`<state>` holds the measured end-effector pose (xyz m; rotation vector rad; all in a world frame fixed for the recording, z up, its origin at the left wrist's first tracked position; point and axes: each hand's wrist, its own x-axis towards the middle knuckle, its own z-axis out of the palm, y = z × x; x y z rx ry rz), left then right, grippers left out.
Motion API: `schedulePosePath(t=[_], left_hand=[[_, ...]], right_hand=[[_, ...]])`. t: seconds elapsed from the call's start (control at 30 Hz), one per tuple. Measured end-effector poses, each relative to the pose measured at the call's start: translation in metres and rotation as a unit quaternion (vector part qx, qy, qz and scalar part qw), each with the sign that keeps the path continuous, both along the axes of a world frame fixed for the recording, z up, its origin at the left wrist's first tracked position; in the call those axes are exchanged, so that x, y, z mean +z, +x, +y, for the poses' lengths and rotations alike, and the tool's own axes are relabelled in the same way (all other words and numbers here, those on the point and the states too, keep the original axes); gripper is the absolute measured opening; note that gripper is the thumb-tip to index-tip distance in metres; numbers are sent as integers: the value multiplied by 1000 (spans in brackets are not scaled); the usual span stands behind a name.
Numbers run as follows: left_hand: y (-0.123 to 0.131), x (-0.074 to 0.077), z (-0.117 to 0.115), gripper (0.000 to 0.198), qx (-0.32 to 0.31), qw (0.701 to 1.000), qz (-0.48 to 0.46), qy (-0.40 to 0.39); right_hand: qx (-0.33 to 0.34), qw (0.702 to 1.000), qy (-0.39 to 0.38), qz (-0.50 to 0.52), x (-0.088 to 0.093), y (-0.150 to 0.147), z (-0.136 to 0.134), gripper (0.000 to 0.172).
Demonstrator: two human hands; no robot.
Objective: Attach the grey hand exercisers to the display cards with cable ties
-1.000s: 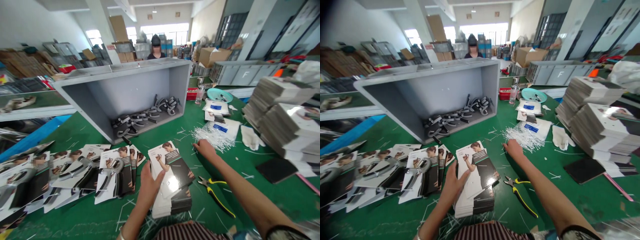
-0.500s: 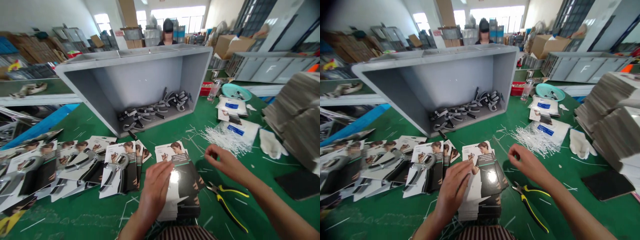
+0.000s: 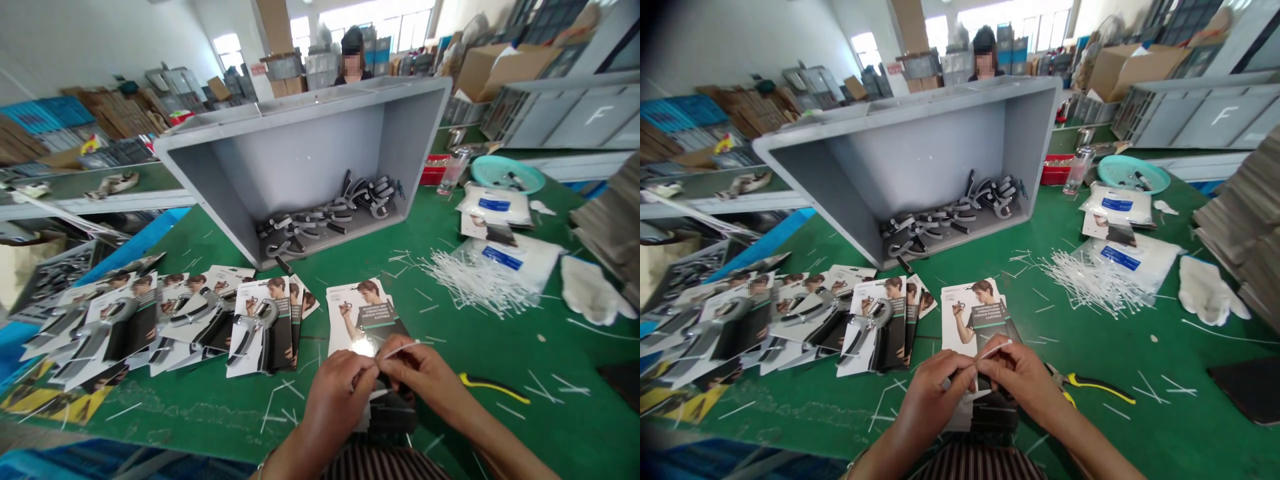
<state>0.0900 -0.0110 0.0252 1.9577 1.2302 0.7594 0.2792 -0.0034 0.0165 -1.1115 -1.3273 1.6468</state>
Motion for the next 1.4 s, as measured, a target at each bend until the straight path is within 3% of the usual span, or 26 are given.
schedulePosePath(t=[0.1, 0.2, 0.27, 0.33, 0.43, 0.57, 0.67, 0.77, 0.97, 1.17, 1.33, 1.4], left_hand=[[-6, -6, 4, 10, 28, 1000, -1, -14], [-17, -28, 18, 53, 167, 986, 1, 8], [-26, -45, 29, 62, 222, 975, 2, 0], [-35, -57, 38, 46, 212, 976, -19, -38], [-48, -59, 46, 28, 222, 964, -112, -90], [-63, -54, 49, 37, 241, 899, -301, -207], [-71, -57, 47, 38, 245, 881, -333, -230], [-77, -62, 44, 40, 244, 873, -348, -240], [-84, -65, 34, 39, 282, 860, -360, -225], [-83, -70, 37, 46, 227, 820, -415, -321], [-87, -70, 46, 34, 250, 829, -420, -272], [-85, -74, 44, 32, 266, 832, -422, -243]], right_hand=[[-51, 997, 42, -26, 0, -5, -2, 23], [-101, 995, 10, -5, -1, 0, -2, 22], [-130, 991, -1, 6, -1, 6, -1, 20], [-150, 989, 9, 14, -1, 10, 2, 16], [-170, 983, 60, 37, 5, 9, 12, 12], [-187, 972, 134, 49, 16, -14, 34, 13], [-148, 976, 159, 5, 12, -41, 50, 17], [-86, 978, 174, -75, -4, -61, 60, 20], [-25, 967, 191, -167, -31, -67, 60, 23], [-12, 957, 214, -195, -34, -68, 59, 21], [35, 911, 307, -274, -34, -68, 66, 16], [39, 911, 320, -257, -32, -67, 69, 14]])
